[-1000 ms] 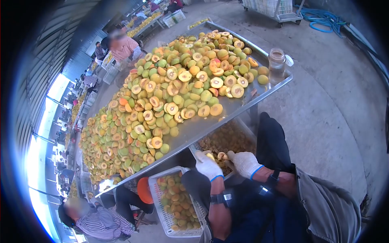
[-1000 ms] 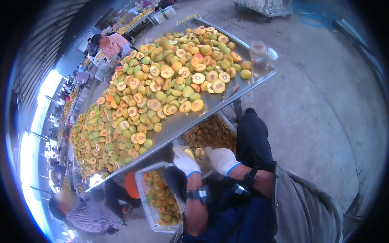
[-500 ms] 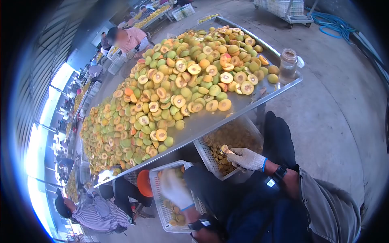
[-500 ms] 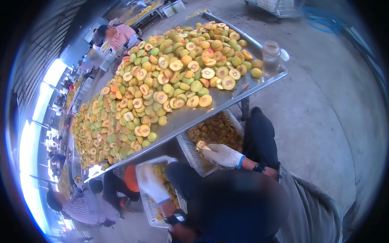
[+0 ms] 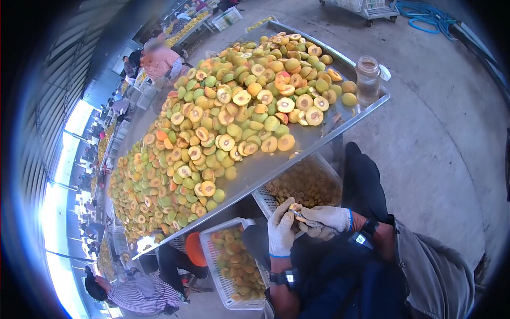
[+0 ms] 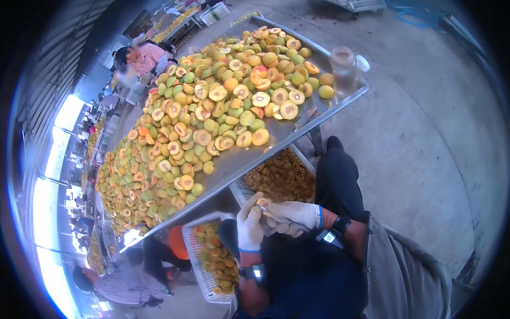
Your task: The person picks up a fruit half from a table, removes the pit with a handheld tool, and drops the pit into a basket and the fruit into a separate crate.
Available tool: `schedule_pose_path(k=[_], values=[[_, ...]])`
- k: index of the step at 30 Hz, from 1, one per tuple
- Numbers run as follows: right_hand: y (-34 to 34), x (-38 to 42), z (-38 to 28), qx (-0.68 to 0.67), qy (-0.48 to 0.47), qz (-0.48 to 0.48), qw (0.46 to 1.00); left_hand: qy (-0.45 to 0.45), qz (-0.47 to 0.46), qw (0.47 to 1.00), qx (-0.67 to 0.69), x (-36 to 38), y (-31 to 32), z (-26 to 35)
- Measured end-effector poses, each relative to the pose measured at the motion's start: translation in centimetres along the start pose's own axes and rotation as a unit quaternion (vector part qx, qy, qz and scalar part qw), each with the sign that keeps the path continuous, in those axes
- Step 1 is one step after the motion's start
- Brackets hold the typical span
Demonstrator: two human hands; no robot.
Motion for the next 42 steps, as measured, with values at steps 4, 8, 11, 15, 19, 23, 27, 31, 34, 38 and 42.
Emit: schedule_pose_path(k=[4,8,11,15,19,23,27,31,34,38,42], values=[[-1.5,-2.0,2.0,-0.178,-0.023,-0.121,0.976,0.096,0.110,0.985,-0.097,-1.0,-0.7,0.3],[-1.7,-1.6,1.9,-0.289,-0.014,-0.179,0.940,0.177,0.197,0.926,-0.270,-1.8,-0.7,4.2],[-2.2,-0.9,0.5,-0.286,-0.033,-0.070,0.955,0.171,0.223,0.911,-0.303,-5.9,-0.7,7.3],[-4.5,-0.8,-0.6,-0.286,-0.117,-0.039,0.950,0.234,0.174,0.822,-0.490,-14.7,1.5,9.2],[-8.4,-1.0,-0.2,-0.286,-0.167,0.145,0.933,0.124,0.195,0.736,-0.636,-24.2,-0.8,6.0],[-7.7,-1.6,-1.0,-0.221,-0.171,-0.021,0.960,0.112,0.223,0.738,-0.627,-26.7,-0.1,4.4],[-7.7,-0.9,-0.9,-0.314,-0.188,0.018,0.930,0.082,0.150,0.795,-0.582,-26.3,1.5,2.2],[-7.8,0.8,-1.7,-0.171,-0.205,0.095,0.959,0.154,0.148,0.849,-0.484,-22.6,1.6,5.4],[-8.2,1.9,-3.1,-0.003,-0.221,0.210,0.952,0.108,0.107,0.987,0.059,-17.7,0.1,5.2],[-6.2,2.5,-5.2,0.161,-0.224,0.227,0.934,0.039,0.050,0.978,0.201,-11.0,-0.9,2.2],[-4.5,2.7,-6.1,0.268,-0.213,0.259,0.903,-0.002,0.085,0.920,0.382,-6.3,0.2,0.0]])
Point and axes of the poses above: each hand's wrist, its own x-axis away from the middle knuckle, its own y-axis out of the palm, z = x × y, the point moved 10 cm from there along -x, towards the middle knuckle, and after that the axes turned 6 degrees about x, right-handed, at the moved point
